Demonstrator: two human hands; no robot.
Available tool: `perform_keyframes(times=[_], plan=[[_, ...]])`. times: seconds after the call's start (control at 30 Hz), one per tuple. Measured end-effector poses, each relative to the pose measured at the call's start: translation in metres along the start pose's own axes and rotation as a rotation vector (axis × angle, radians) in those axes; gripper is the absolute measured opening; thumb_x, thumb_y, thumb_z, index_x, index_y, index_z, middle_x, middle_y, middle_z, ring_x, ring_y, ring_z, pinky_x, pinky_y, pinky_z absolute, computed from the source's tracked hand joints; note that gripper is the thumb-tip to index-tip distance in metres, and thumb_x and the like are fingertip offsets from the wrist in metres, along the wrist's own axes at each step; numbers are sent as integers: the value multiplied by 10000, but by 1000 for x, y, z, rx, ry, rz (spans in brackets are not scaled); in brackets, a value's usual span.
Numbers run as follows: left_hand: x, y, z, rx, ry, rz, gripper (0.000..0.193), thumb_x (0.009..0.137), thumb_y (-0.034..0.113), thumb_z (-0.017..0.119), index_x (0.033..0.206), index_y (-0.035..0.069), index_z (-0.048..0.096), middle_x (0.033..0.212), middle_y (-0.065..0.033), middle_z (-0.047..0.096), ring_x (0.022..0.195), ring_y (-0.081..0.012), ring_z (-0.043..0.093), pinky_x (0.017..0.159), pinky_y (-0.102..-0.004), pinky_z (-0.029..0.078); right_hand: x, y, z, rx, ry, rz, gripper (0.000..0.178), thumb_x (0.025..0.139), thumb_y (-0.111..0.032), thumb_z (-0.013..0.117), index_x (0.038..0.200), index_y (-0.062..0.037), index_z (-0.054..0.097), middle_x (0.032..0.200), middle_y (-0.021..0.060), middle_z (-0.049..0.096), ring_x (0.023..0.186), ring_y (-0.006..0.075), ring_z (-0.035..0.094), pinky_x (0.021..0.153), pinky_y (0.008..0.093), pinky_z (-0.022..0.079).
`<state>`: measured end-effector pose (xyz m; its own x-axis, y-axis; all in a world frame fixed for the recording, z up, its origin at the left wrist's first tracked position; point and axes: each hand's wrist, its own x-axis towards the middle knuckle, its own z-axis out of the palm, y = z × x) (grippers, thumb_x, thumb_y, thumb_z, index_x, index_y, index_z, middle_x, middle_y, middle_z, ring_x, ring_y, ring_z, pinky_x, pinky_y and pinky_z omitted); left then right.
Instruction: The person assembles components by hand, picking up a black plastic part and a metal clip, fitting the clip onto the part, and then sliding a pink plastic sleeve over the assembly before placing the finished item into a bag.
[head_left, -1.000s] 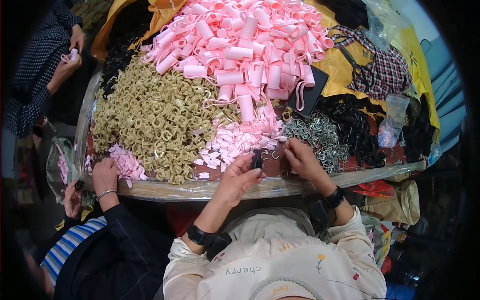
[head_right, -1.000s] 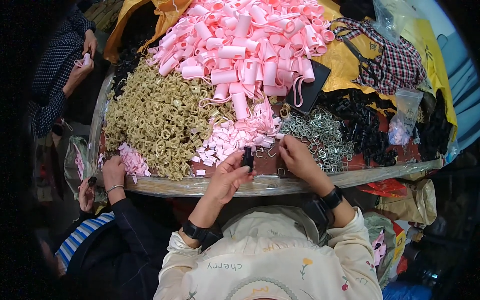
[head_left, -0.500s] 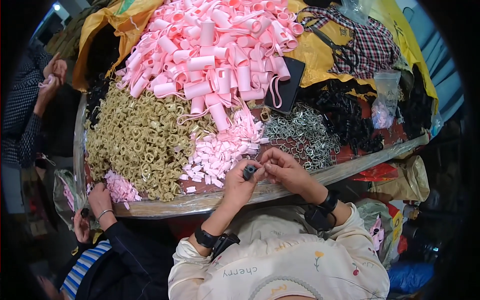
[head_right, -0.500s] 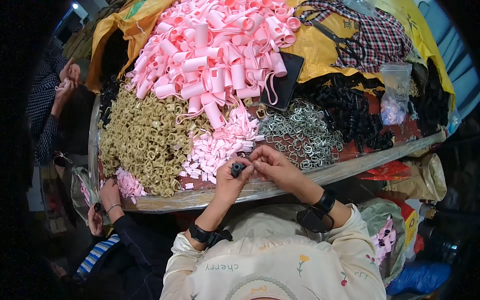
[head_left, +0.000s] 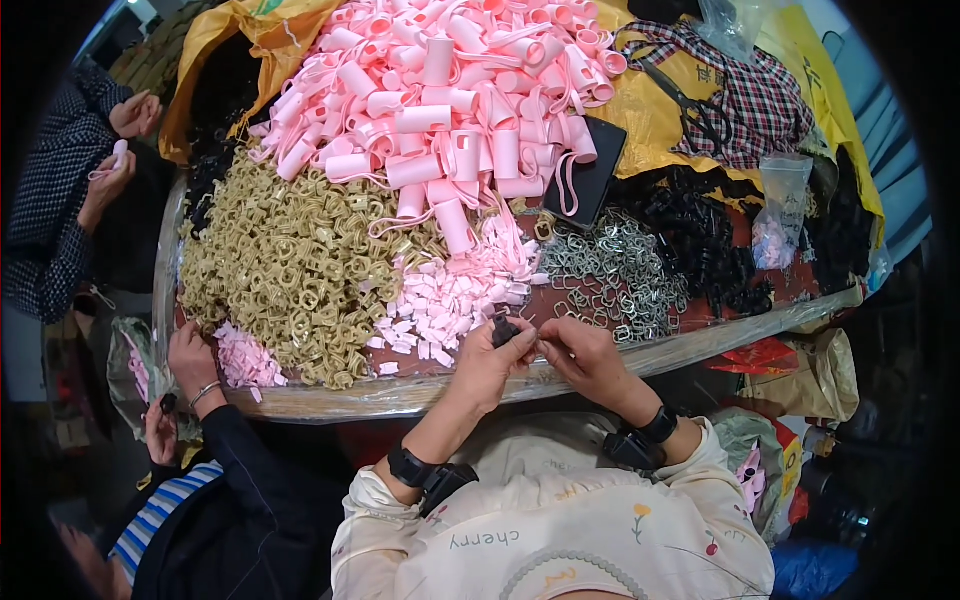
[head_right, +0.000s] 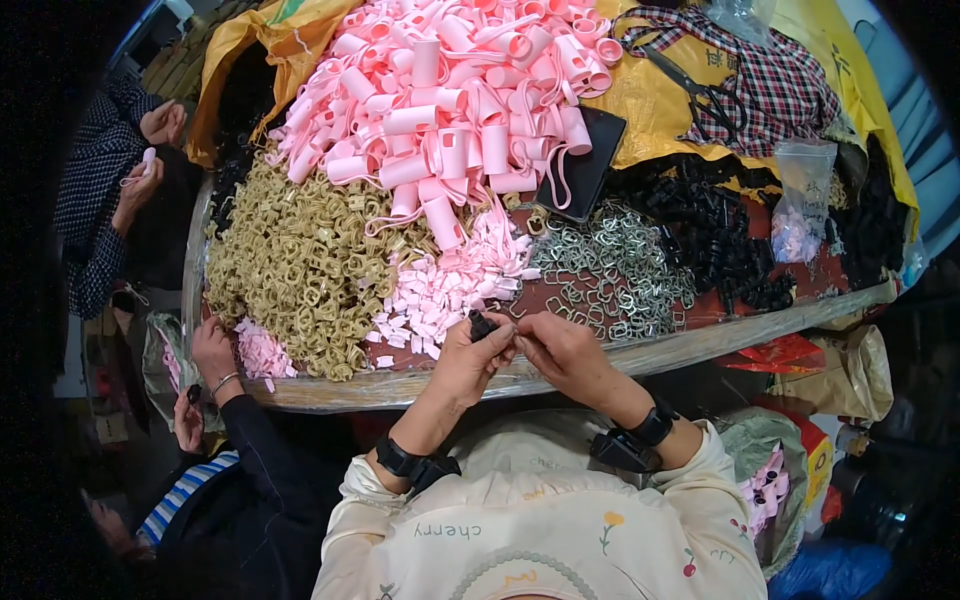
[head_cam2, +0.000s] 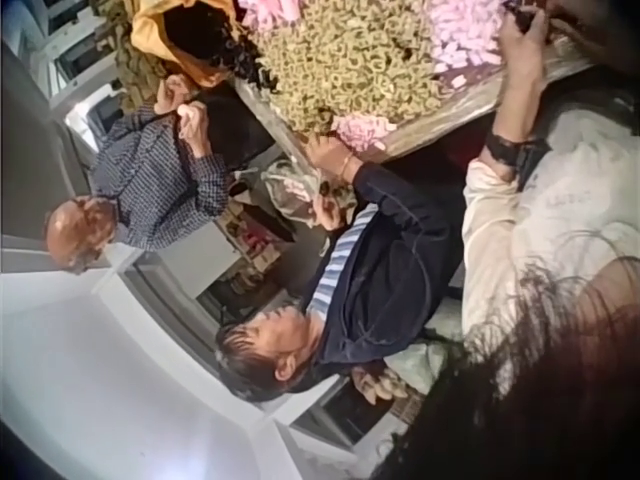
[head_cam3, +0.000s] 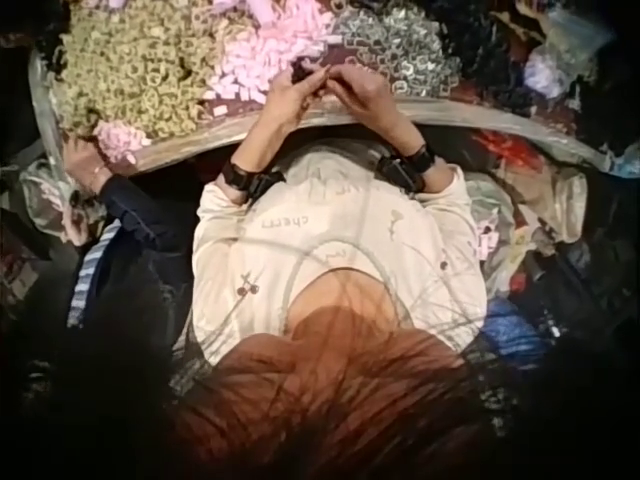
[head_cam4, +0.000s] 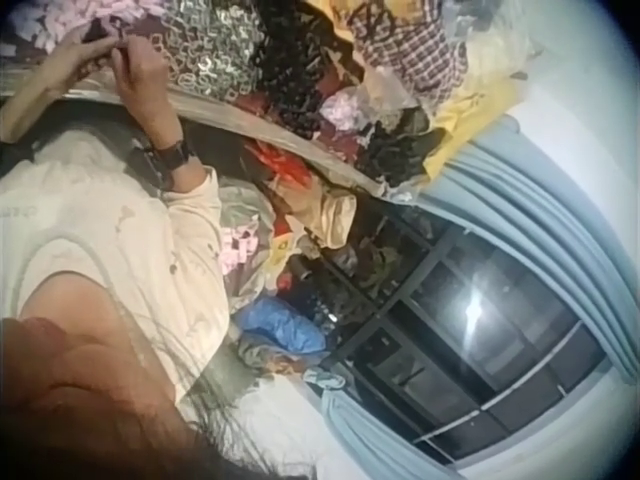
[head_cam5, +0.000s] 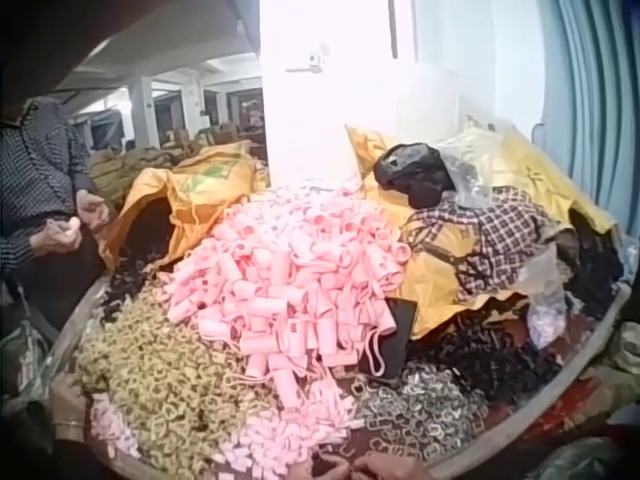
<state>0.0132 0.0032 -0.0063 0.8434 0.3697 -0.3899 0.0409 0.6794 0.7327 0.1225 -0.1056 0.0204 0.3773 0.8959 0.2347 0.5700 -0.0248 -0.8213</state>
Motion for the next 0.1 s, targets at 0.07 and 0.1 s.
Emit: perform_keyframes(times=[0.07, 0.1], plan=[[-1, -1, -2, -21, -12, -8, 102, 791, 119, 560, 841, 33, 538, 694, -33, 566, 577, -88, 500, 478, -173, 383, -2, 0, 2, -60, -8, -7, 98, 776, -70, 545, 854, -16, 522, 742, 114, 555, 643, 193, 575, 539, 272, 439], [-2, -2, -3, -21, -10, -8, 107, 791, 120, 561, 847, 32, 538, 692, -33, 566, 579, -91, 501, 476, -175, 385, -2, 0, 2, -90, -13, -10, 100, 780, -78, 541, 865, -29, 521, 757, 124, 561, 666, 217, 587, 552, 292, 448]])
